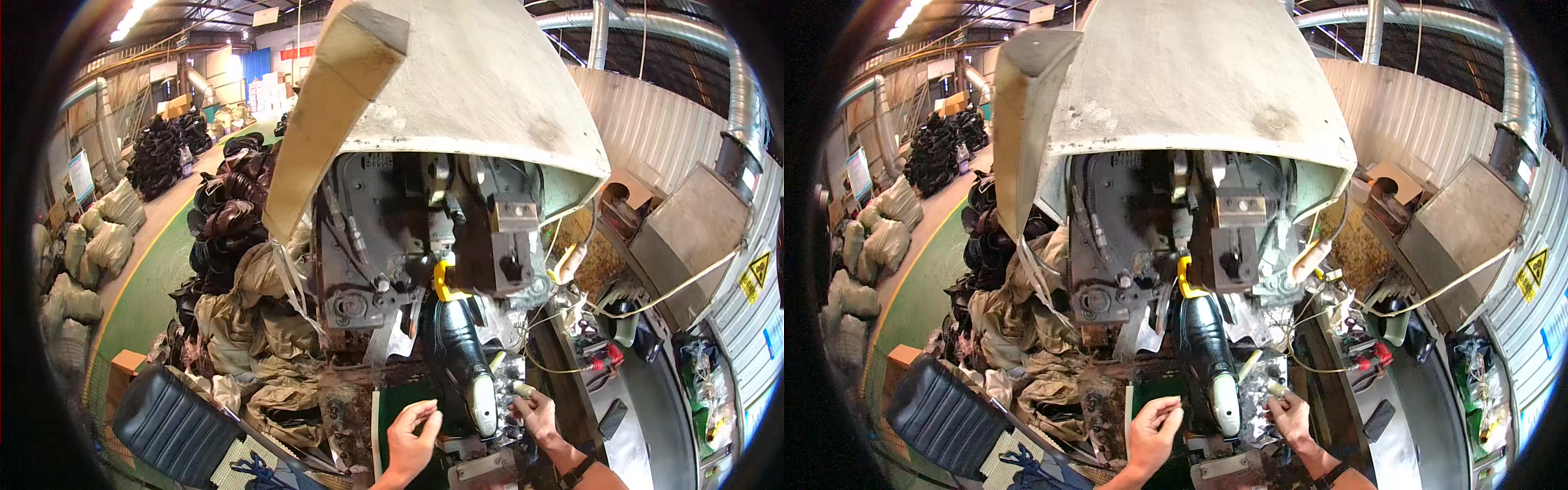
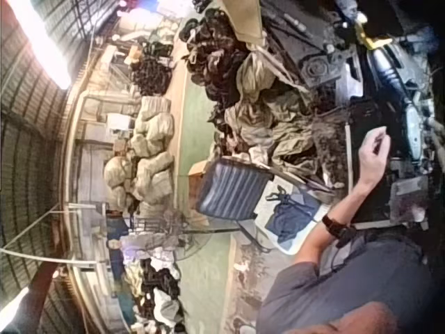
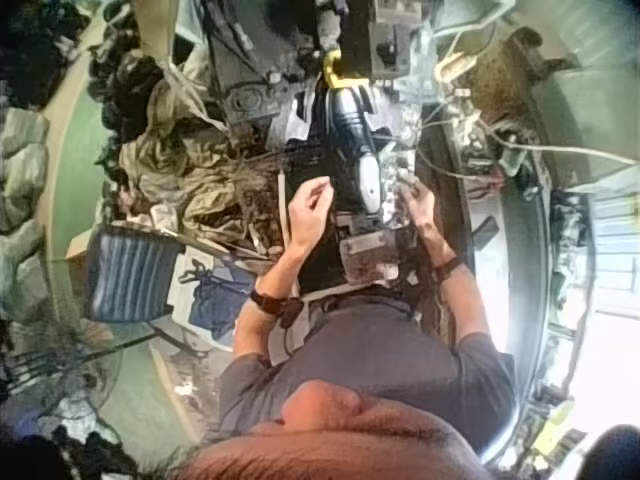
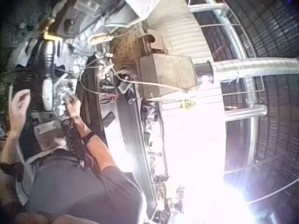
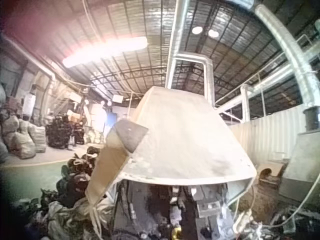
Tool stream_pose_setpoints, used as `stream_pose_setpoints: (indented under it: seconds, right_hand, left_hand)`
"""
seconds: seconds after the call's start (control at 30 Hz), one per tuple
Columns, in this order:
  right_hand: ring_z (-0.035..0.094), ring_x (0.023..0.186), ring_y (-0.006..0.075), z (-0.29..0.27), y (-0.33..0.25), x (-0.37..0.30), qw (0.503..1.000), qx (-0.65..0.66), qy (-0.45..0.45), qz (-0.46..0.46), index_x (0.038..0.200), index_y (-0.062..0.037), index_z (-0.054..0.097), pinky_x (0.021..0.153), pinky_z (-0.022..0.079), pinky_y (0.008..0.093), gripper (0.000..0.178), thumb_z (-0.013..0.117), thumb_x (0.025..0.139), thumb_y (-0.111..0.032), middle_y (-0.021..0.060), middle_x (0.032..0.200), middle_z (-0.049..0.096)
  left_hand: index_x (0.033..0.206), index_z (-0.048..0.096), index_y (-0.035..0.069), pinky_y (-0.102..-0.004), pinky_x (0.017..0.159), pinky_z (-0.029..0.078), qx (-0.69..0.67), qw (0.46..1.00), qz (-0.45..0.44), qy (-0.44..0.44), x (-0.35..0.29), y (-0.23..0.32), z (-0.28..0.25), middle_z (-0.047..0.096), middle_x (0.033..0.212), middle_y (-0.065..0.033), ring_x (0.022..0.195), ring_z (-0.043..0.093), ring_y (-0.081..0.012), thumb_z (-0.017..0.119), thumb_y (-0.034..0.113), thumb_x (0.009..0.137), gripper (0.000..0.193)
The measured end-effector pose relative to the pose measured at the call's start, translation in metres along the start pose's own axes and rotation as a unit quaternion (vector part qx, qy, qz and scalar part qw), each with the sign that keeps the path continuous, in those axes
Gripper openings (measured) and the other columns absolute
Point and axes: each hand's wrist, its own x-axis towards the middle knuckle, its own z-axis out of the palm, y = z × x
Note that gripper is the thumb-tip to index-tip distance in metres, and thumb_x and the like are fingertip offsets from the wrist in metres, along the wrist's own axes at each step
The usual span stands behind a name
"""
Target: Operating a toe-lasting machine to shape shoe uppers around a last in a manufacturing facility.
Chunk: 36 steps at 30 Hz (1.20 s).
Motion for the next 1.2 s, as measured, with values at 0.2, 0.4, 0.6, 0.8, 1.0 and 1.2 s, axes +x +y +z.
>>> stream_pose_setpoints:
  seconds: [0.2,0.4,0.6,0.8,1.0,1.2]
  right_hand:
    - [0.068,0.07,0.0119,-0.003,0.014,0.005,0.999,-0.01,0.009,-0.04,0.122,0.0073,0.062,0.063,0.057,0.0245,0.033,0.065,0.094,-0.009,0.0095,0.083,0.072]
    - [0.065,0.067,0.0112,-0.009,0.015,0.002,0.999,-0.02,-0.017,-0.035,0.122,0.0028,0.066,0.06,0.056,0.0252,0.031,0.065,0.094,-0.01,0.007,0.082,0.07]
    - [0.067,0.063,0.0264,-0.017,0.015,0.003,0.861,-0.418,0.056,-0.285,0.107,-0.0045,0.071,0.062,0.054,0.0363,0.03,0.075,0.085,-0.025,0.0111,0.077,0.072]
    - [0.069,0.08,0.0413,0.01,-0.002,-0.002,0.915,-0.367,-0.042,-0.161,0.114,-0.013,0.068,0.075,0.055,0.0511,0.035,0.064,0.089,-0.037,0.021,0.077,0.07]
    - [0.069,0.076,0.0392,-0.005,0.007,-0.001,0.919,-0.364,-0.003,-0.153,0.118,-0.0162,0.067,0.075,0.055,0.0488,0.032,0.06,0.091,-0.033,0.0163,0.079,0.071]
    - [0.07,0.077,0.0381,-0.002,0.012,0.003,0.918,-0.369,0.005,-0.144,0.117,-0.0137,0.066,0.076,0.055,0.0482,0.032,0.058,0.092,-0.032,0.0147,0.08,0.072]
  left_hand:
    - [0.136,0.05,-0.003,-0.0407,0.11,0.038,0.144,0.981,0.121,-0.05,0.002,0.031,0.039,0.051,0.139,-0.0208,0.128,0.051,-0.0311,0.075,0.025,0.085,0.063]
    - [0.147,0.032,-0.004,-0.0509,0.116,0.025,0.263,0.949,0.17,-0.043,-0.013,0.033,0.078,0.027,0.148,-0.038,0.139,0.03,-0.0488,0.082,0.038,0.078,0.095]
    - [0.138,0.036,-0.003,-0.0517,0.111,0.029,0.312,0.909,0.271,0.054,0.009,0.008,0.112,0.041,0.132,-0.0268,0.125,0.04,-0.0446,0.089,0.034,0.065,0.098]
    - [0.151,0.025,0.0,-0.0493,0.119,0.017,0.257,0.936,0.234,0.055,0.01,0.0,0.091,0.022,0.154,-0.029,0.146,0.019,-0.044,0.075,0.003,0.071,0.094]
    - [0.153,0.022,0.003,-0.0429,0.119,0.021,0.274,0.935,0.223,0.044,0.007,0.002,0.112,0.031,0.153,-0.0211,0.142,0.03,-0.035,0.072,-0.006,0.071,0.097]
    - [0.154,0.023,0.005,-0.041,0.119,0.022,0.25,0.944,0.213,0.046,0.01,0.001,0.113,0.032,0.152,-0.0196,0.141,0.032,-0.0323,0.069,-0.01,0.071,0.096]
